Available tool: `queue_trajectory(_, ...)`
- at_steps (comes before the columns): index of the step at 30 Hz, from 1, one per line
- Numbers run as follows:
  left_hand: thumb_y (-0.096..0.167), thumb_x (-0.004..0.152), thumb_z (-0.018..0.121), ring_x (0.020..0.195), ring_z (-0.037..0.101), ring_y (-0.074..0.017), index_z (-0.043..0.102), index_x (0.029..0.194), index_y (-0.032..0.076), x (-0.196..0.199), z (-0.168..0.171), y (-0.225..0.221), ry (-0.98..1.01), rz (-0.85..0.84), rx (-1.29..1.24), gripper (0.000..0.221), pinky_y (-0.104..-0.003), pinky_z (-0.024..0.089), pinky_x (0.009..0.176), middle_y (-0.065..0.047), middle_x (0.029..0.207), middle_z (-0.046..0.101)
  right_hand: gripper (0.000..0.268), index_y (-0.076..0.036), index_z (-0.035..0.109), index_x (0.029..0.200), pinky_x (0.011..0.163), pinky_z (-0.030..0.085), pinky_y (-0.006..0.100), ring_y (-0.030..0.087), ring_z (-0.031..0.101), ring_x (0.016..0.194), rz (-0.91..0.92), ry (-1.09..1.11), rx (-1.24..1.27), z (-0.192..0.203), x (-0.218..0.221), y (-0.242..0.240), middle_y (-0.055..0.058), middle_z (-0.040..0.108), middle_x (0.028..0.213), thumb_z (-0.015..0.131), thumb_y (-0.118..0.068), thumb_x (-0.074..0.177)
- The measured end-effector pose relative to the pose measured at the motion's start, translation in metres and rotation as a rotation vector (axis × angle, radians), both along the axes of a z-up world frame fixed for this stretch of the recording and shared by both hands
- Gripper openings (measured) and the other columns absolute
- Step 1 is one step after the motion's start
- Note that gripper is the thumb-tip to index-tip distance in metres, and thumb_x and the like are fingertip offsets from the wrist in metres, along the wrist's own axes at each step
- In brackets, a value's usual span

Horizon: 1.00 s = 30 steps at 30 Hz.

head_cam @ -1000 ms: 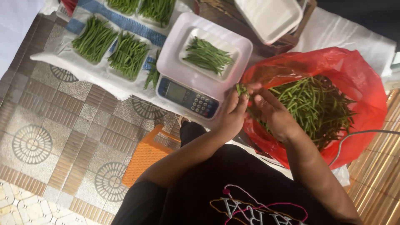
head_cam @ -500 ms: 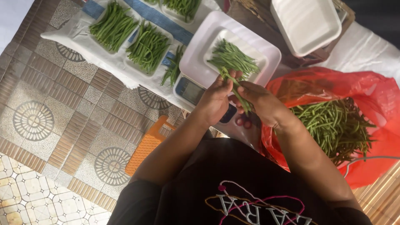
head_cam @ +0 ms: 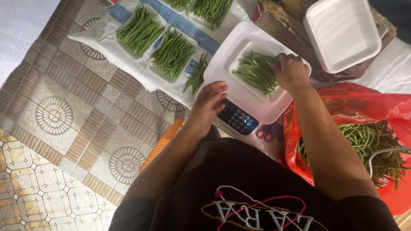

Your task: Sorting and weighing green beans from a large plastic bag into individual foam trays on a digital scale.

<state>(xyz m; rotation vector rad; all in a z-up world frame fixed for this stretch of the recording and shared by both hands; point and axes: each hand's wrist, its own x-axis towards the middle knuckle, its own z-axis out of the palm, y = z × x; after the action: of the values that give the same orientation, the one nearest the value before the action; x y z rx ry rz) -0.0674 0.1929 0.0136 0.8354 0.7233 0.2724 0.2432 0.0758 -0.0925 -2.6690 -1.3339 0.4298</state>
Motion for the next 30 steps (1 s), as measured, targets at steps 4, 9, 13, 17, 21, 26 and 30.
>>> queue_trajectory(4,0.023,0.106,0.048,0.115,0.055,-0.0150,0.048,0.140,0.016,-0.016,-0.008,0.013,0.065,0.044,-0.027,0.034,-0.030,0.044,0.092,-0.005,0.136,0.054,0.032,-0.023,0.066,0.133,0.093,0.051,0.062,0.035,0.061,0.116,0.022,0.047,-0.054,0.014,0.002,0.005,0.008,0.064,0.113,0.058,-0.038,0.106)
queue_trajectory(9,0.022,0.107,0.049,0.107,0.058,-0.0175,0.053,0.129,0.019,-0.032,-0.017,0.034,0.026,0.186,-0.058,0.023,-0.033,0.045,0.087,-0.004,0.124,0.057,0.035,-0.034,0.070,0.129,0.091,0.052,0.060,0.035,0.061,0.117,-0.023,0.082,0.058,0.004,0.017,-0.005,0.004,0.068,0.116,0.052,-0.020,0.104)
queue_trajectory(13,0.019,0.106,0.047,0.103,0.060,-0.0199,0.057,0.124,0.020,-0.039,0.007,0.050,0.045,0.299,-0.052,0.020,-0.037,0.046,0.089,-0.004,0.117,0.061,0.034,-0.003,0.073,0.129,0.086,0.056,0.052,0.045,0.068,0.104,-0.029,0.220,0.488,0.072,-0.018,-0.024,0.025,0.070,0.110,0.058,0.002,0.099)
queue_trajectory(17,0.016,0.101,0.057,0.092,0.060,-0.0149,0.059,0.117,0.021,-0.035,0.013,0.055,0.031,0.469,-0.079,0.017,-0.032,0.046,0.082,0.001,0.108,0.065,0.026,0.003,0.069,0.132,0.075,0.052,0.037,0.027,0.065,0.094,-0.027,0.326,0.676,0.109,-0.044,-0.076,0.018,0.070,0.110,0.063,0.003,0.107)
queue_trajectory(21,0.012,0.096,0.065,0.085,0.063,-0.0148,0.064,0.114,0.018,-0.026,0.003,0.040,-0.008,0.493,-0.080,0.019,-0.029,0.049,0.073,-0.001,0.104,0.068,0.025,0.001,0.062,0.135,0.083,0.058,0.022,0.015,0.070,0.098,-0.218,0.689,0.901,0.132,-0.059,-0.148,0.013,0.071,0.117,0.062,0.007,0.111)
queue_trajectory(26,0.010,0.086,0.073,0.085,0.063,-0.0166,0.064,0.114,0.018,0.003,-0.016,0.005,0.018,0.401,-0.145,0.030,-0.028,0.047,0.071,-0.003,0.104,0.069,0.017,-0.006,0.065,0.124,0.083,0.056,0.022,0.012,0.066,0.086,-0.692,0.560,0.821,0.159,-0.070,-0.237,0.005,0.070,0.108,0.061,-0.006,0.107)
queue_trajectory(30,0.017,0.090,0.068,0.093,0.061,-0.0191,0.065,0.114,0.021,0.029,-0.007,-0.034,0.052,0.297,-0.083,0.024,-0.030,0.046,0.076,-0.001,0.106,0.064,0.020,-0.006,0.066,0.128,0.082,0.057,0.021,0.012,0.066,0.092,-0.858,0.519,0.811,0.152,-0.072,-0.328,0.006,0.069,0.104,0.063,-0.010,0.109)
